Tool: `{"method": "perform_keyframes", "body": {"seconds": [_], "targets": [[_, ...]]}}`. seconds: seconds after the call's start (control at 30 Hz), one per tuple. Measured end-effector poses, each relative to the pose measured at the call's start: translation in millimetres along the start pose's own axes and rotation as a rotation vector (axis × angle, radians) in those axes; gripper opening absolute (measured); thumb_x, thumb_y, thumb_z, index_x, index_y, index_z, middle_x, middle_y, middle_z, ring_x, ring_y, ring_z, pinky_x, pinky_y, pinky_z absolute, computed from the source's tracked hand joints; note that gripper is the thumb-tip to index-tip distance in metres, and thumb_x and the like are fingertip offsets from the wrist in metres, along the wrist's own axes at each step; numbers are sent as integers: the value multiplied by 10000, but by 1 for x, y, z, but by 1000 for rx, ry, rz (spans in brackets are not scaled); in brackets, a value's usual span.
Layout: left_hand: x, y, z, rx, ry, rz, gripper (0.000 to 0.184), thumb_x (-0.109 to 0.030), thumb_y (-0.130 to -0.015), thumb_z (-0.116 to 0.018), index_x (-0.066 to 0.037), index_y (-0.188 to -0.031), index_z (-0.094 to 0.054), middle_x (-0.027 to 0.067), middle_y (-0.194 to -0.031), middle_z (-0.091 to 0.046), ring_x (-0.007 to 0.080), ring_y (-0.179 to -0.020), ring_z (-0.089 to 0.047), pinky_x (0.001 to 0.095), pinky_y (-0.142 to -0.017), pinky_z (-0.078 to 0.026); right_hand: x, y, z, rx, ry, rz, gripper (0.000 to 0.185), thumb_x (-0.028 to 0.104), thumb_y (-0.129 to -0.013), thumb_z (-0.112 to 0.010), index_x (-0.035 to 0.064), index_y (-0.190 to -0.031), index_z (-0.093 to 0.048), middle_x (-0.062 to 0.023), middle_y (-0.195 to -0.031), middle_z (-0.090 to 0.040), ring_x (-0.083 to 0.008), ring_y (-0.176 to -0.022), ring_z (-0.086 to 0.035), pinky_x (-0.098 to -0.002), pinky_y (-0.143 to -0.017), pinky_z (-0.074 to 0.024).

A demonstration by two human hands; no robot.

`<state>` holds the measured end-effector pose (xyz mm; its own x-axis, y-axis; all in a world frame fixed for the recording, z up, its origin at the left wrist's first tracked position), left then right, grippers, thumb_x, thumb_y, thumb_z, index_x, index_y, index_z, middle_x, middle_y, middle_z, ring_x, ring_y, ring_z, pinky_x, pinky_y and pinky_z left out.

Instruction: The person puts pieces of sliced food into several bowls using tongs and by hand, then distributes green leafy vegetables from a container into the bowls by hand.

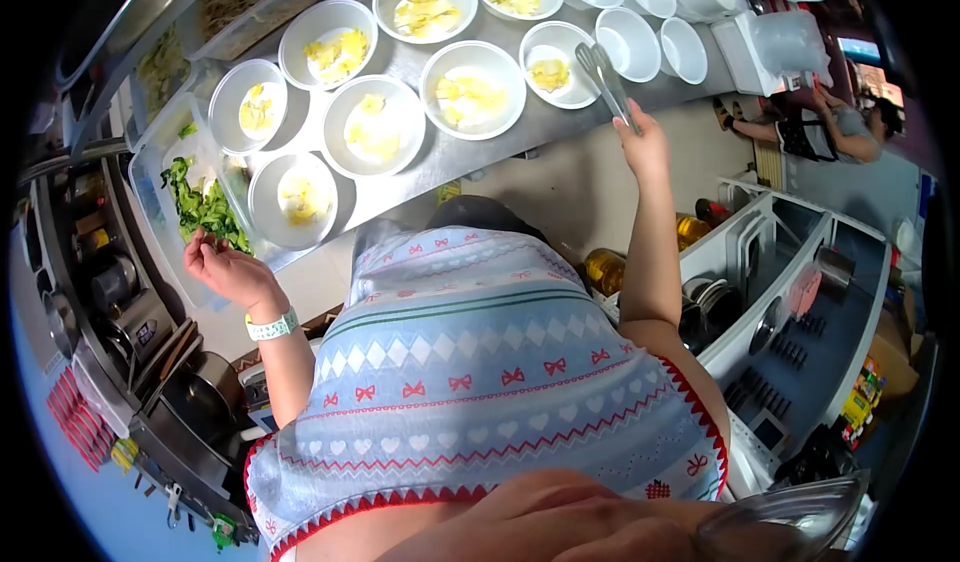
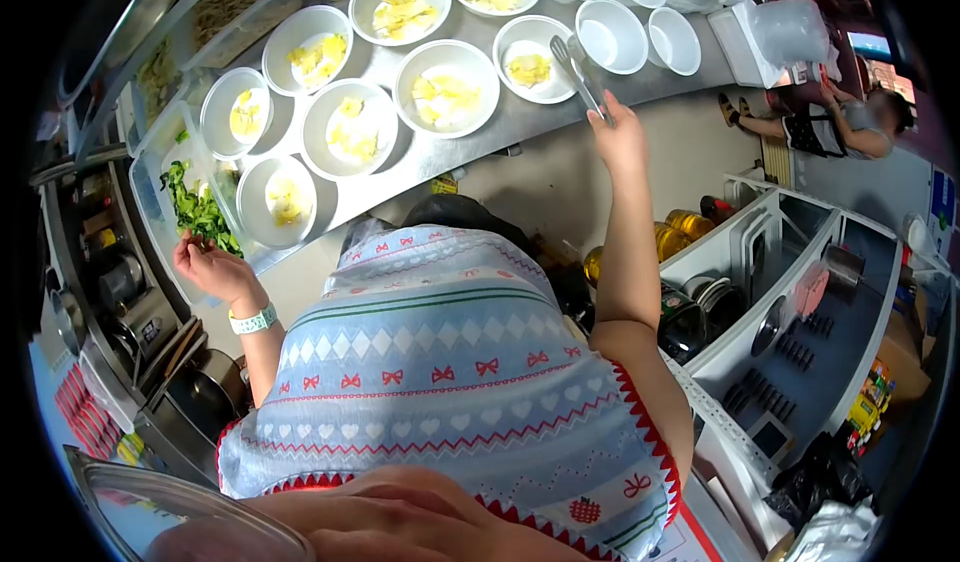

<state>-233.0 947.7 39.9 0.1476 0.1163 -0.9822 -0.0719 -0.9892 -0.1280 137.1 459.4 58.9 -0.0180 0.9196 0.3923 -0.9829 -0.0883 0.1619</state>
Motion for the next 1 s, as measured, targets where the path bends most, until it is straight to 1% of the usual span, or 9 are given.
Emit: {"method": "perform_keyframes", "body": {"seconds": [0.23,0.33,0.5,0.57,0.63,0.7,0.83,0.93,1.0], "targets": [[-11,45,-12,-33,-13,14,133,-97,-997,-425,-91,-1103,-505,36,-1132,-585,119,-909,-511,261,-761,-387,59,-28,28,337,619,193,390,319,-902,-616,219,-1278,-626,-79,-1151,-668,-289,-1074,-635,-431,-860,-514],[-10,46,0,-41,-19,6,133,-103,-1002,-418,-94,-1106,-500,33,-1132,-590,117,-913,-515,261,-759,-389,66,-37,15,147,594,253,387,326,-911,-599,221,-1282,-621,-86,-1157,-665,-281,-1082,-636,-430,-865,-517],[-11,58,4,-84,-43,24,137,-101,-1002,-413,-96,-1107,-501,26,-1128,-594,112,-908,-514,258,-766,-394,64,-51,9,211,569,196,401,321,-911,-598,237,-1303,-609,-74,-1182,-663,-273,-1086,-636,-421,-875,-515],[-11,66,-4,9,-71,41,139,-86,-994,-423,-93,-1101,-511,19,-1121,-589,110,-911,-514,256,-778,-397,69,-48,2,470,550,234,398,313,-915,-586,244,-1306,-610,-74,-1146,-680,-273,-1082,-637,-417,-872,-516],[-15,84,-27,53,-28,24,143,-49,-973,-431,-77,-1073,-529,47,-1115,-579,118,-931,-515,264,-808,-406,63,-50,3,367,545,268,395,327,-910,-589,258,-1298,-616,-70,-1118,-692,-273,-1082,-636,-408,-882,-512],[-17,101,-52,279,-30,14,153,-33,-962,-448,-64,-1090,-528,61,-1126,-576,130,-976,-518,265,-837,-406,60,-56,5,217,507,148,396,340,-906,-594,259,-1293,-619,-70,-1125,-692,-272,-1070,-643,-405,-884,-511],[-11,126,-93,504,-46,87,169,-38,-965,-453,-54,-1103,-550,56,-1127,-575,122,-966,-505,267,-879,-404,58,-61,2,375,541,280,421,324,-903,-598,235,-1315,-605,-81,-1137,-692,-286,-1054,-648,-398,-885,-505],[-7,143,-138,907,-150,197,199,-31,-963,-461,-32,-1127,-574,34,-1118,-583,120,-1002,-525,257,-916,-402,65,-61,3,255,483,218,420,327,-893,-606,265,-1309,-608,-86,-1121,-695,-289,-1056,-646,-402,-886,-506],[0,157,-173,1144,-232,-118,217,3,-935,-486,-62,-1099,-613,66,-1094,-609,171,-1002,-559,276,-893,-431,71,-59,1,300,536,226,425,328,-888,-610,272,-1310,-606,-87,-1124,-693,-290,-1064,-643,-406,-889,-506]]}}
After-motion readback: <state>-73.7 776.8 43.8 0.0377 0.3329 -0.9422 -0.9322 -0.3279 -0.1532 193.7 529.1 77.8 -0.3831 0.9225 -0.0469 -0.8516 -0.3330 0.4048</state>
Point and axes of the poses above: each hand's wrist, its own y-axis away from the middle knuckle, its own z-axis out of the back of the hand, x = y × z, the point moved 2 cm from there along -y, towards the middle knuckle
